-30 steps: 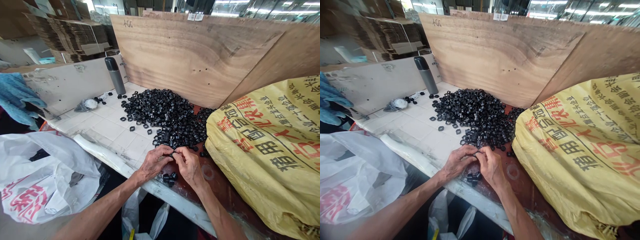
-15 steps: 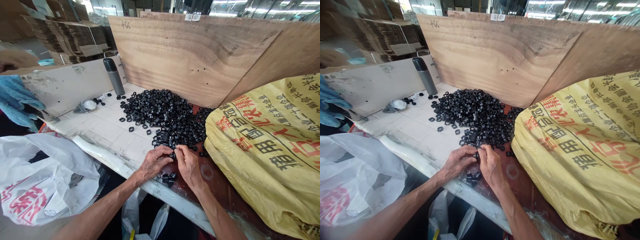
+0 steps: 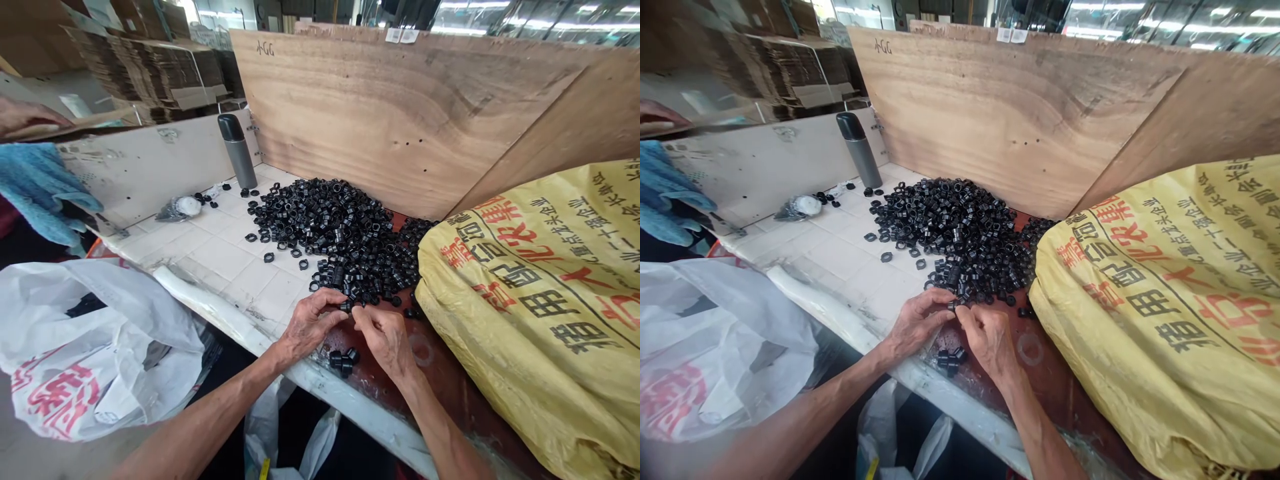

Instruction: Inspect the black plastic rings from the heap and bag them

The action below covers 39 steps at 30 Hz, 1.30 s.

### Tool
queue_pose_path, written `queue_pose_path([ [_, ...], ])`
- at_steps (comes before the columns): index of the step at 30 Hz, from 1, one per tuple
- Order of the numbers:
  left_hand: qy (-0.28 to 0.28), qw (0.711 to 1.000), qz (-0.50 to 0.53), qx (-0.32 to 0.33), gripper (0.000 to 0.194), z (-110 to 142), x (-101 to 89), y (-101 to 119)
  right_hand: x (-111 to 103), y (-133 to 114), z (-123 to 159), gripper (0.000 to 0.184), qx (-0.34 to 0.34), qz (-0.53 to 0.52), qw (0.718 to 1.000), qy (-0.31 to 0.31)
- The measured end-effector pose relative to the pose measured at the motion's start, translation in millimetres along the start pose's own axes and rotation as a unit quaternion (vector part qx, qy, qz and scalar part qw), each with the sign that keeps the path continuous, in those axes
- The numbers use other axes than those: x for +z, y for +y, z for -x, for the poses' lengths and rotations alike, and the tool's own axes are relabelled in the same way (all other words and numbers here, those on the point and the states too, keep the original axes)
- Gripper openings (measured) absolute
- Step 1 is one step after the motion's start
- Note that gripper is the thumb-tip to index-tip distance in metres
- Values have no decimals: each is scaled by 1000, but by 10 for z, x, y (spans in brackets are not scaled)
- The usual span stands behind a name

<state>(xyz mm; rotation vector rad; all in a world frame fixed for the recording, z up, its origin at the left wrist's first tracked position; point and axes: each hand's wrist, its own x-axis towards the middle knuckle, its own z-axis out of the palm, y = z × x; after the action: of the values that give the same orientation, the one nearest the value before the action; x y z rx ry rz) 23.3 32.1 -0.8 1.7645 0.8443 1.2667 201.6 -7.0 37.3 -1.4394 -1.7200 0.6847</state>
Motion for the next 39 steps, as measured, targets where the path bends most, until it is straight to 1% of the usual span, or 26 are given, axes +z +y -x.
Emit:
queue_pose_path([
  [3,-7,1000,-2,0,20,-1,-5,24,-15,-31,-16,25,1,-14,1000,-3],
  [6,-5,1000,-7,2,20,-3,-4,32,-1,-7,-22,23,-3,-10,1000,8],
  [9,-11,1000,-6,1,18,4,-1,2,58,29,-3,18,7,-37,999,18],
  [12,-20,1000,-10,15,18,9,-6,-10,109,35,24,17,33,-53,998,-3],
  [14,-29,999,-11,18,16,4,-14,29,82,37,20,25,49,-42,998,-21],
  [15,-52,999,-7,9,15,0,-16,63,42,47,7,30,54,-27,998,-18],
  [16,-89,996,-6,-3,13,-6,-15,101,-16,66,-13,35,56,-7,998,0],
  [18,-175,984,-21,-24,3,-18,0,173,-167,136,-67,35,62,45,994,72],
  [19,-204,978,-41,-30,8,-24,16,196,-245,184,-94,32,69,67,990,107],
  [20,-212,974,-67,-36,16,-28,35,205,-315,238,-117,25,78,84,986,121],
  [21,-205,973,-94,-43,22,-32,56,199,-370,293,-133,18,86,96,985,112],
  [22,-186,974,-115,-53,23,-35,78,180,-407,347,-140,10,89,107,986,88],
  [23,-168,975,-129,-62,19,-39,100,149,-423,397,-140,11,88,116,988,55],
  [24,-155,976,-139,-65,13,-43,118,111,-422,441,-132,17,81,123,989,21],
  [25,-151,976,-148,-57,15,-49,134,69,-407,478,-121,21,70,130,989,-8],
  [27,-157,972,-173,-19,32,-61,157,-10,-358,532,-99,24,57,137,988,-38],
  [28,-164,968,-190,-1,34,-67,164,-42,-334,549,-92,23,57,139,988,-37],
  [29,-170,963,-206,11,32,-70,170,-65,-313,559,-89,21,59,141,988,-24],
  [31,-179,958,-225,16,24,-70,177,-88,-275,556,-94,21,52,143,988,12],
  [32,-178,957,-229,12,21,-65,179,-90,-254,545,-99,23,37,140,989,19],
  [33,-171,958,-230,8,19,-58,180,-90,-227,529,-103,27,15,135,991,12],
  [36,-135,964,-230,-4,17,-26,187,-95,-122,484,-103,36,-48,130,989,-41],
  [39,-118,964,-236,5,17,2,196,-126,-44,466,-87,30,-58,151,985,-57],
])
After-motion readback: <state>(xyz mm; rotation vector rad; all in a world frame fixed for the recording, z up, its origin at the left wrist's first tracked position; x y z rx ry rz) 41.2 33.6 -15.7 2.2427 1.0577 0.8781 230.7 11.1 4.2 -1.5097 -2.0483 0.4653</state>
